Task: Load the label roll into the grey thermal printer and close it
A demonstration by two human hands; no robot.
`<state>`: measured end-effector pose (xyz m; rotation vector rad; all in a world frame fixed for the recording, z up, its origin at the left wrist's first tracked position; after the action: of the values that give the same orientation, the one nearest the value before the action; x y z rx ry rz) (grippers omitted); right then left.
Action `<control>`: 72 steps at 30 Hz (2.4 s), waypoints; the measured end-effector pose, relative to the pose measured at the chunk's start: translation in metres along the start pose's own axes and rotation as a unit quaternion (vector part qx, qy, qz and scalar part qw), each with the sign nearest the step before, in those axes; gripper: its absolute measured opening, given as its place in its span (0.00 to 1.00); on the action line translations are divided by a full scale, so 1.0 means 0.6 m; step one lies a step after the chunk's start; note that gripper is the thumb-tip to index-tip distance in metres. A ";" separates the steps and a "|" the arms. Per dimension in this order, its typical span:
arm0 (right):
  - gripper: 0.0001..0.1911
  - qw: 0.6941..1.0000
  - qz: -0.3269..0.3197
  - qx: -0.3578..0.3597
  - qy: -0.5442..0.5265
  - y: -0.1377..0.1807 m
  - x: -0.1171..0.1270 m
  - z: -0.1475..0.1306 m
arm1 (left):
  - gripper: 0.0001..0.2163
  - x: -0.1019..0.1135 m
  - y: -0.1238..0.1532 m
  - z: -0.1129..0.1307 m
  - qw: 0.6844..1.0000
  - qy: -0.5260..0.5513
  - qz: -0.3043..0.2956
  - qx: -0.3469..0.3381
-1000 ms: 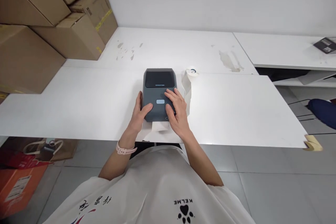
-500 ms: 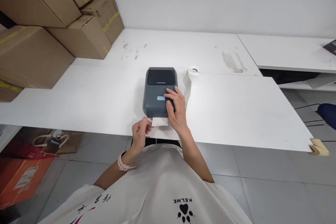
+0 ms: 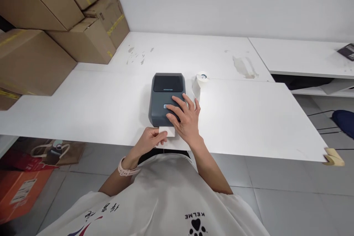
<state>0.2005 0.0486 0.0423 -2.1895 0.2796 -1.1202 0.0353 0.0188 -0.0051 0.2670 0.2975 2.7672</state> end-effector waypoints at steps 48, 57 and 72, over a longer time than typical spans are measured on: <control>0.19 0.853 -0.478 0.110 0.175 -0.205 -0.104 0.014 | 0.50 0.102 -0.226 0.017 0.984 0.088 0.110 -0.108; 0.26 0.798 -0.562 0.090 -0.196 -0.188 -0.014 0.036 | 0.50 0.100 -0.222 0.016 0.982 0.105 0.112 -0.106; 0.23 0.844 -0.301 -0.307 -0.319 0.002 0.078 0.320 | 0.47 0.103 -0.210 0.024 0.985 0.093 0.118 -0.091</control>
<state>0.3797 0.1138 -0.0089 -3.2195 -0.4445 -0.5304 0.0214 0.1588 -0.0120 -0.0027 0.0592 3.0347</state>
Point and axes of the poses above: each hand's wrist, its own y-axis away from the middle knuckle, its own x-axis out of the back of the hand, z = x × y, the point moved 5 cm from there along -y, towards the middle knuckle, and after that the axes turned 3 degrees about z, right-handed, at the moved point
